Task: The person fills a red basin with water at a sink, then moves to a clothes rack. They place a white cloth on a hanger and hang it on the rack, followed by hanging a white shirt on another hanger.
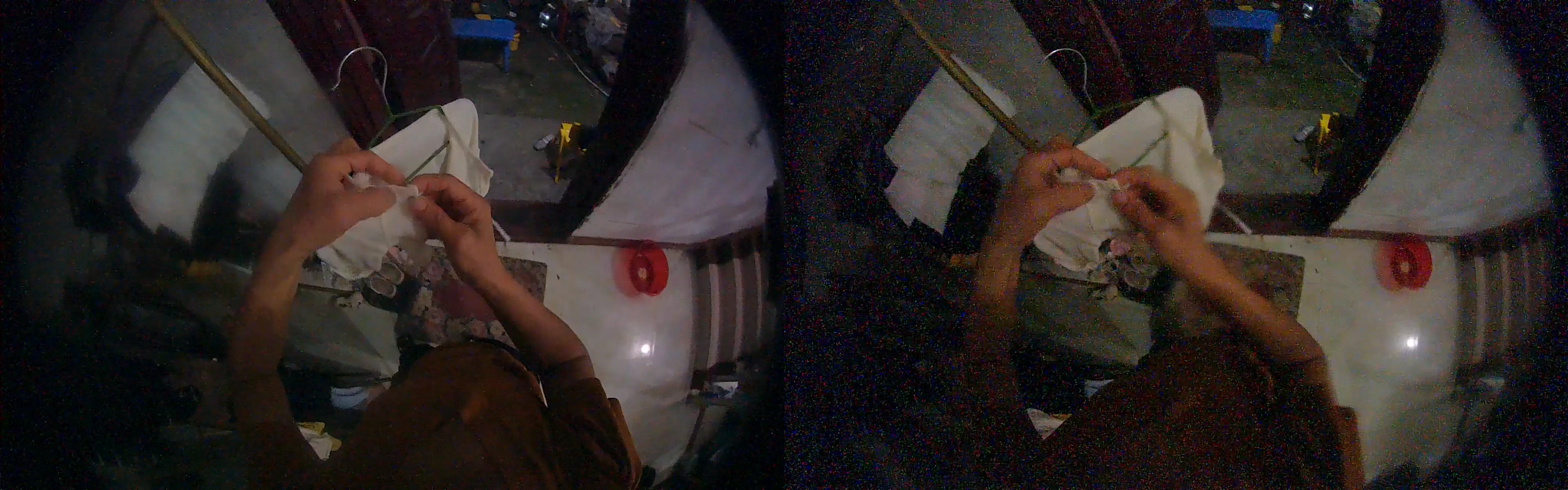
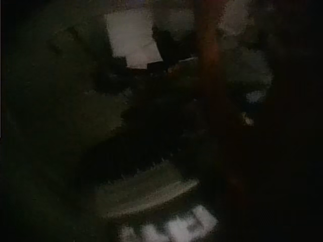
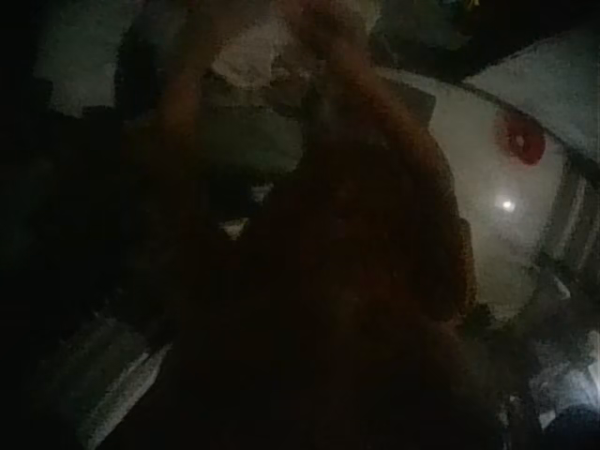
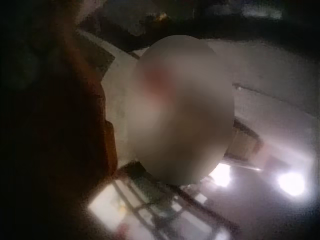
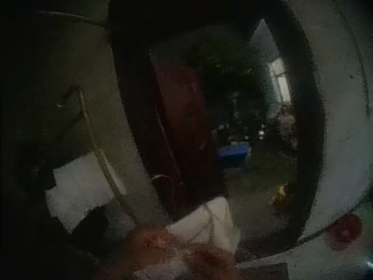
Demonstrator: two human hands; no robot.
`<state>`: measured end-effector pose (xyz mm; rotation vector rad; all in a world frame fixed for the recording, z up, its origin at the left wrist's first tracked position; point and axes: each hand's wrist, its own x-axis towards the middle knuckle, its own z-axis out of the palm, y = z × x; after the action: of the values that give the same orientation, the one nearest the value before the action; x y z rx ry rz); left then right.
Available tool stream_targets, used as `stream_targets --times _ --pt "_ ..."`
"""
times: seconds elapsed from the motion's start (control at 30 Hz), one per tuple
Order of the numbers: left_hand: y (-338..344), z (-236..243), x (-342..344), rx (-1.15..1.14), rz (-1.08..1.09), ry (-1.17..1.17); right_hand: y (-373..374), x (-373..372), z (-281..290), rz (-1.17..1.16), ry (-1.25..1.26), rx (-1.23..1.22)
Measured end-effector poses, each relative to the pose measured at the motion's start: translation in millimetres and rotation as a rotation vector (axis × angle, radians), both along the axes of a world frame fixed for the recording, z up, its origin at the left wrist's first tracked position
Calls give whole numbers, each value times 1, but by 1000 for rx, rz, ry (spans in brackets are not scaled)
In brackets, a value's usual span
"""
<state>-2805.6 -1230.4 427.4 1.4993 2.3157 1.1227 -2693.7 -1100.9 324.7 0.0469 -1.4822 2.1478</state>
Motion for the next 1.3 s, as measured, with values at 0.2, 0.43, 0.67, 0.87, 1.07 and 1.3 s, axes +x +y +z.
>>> stream_targets --times 0.2,0.43,0.67,0.87,1.07,1.3 --pt "-23 18 10 -47 70 115 -21 12 21 -24 -77 135" --pt "-42 41 8 27 69 102 53 14 -1 -927 75 788" --pt "-37 44 9 4 61 -114 45 15 -6 -395 -395 617" --pt "-40 40 5 5 60 -167 9 29 29 7 13 462" --pt "-38 42 15 -12 68 -190 18 28 45 -48 35 604" --pt "-25 48 30 -86 103 32 35 30 80 -735 341 1175"
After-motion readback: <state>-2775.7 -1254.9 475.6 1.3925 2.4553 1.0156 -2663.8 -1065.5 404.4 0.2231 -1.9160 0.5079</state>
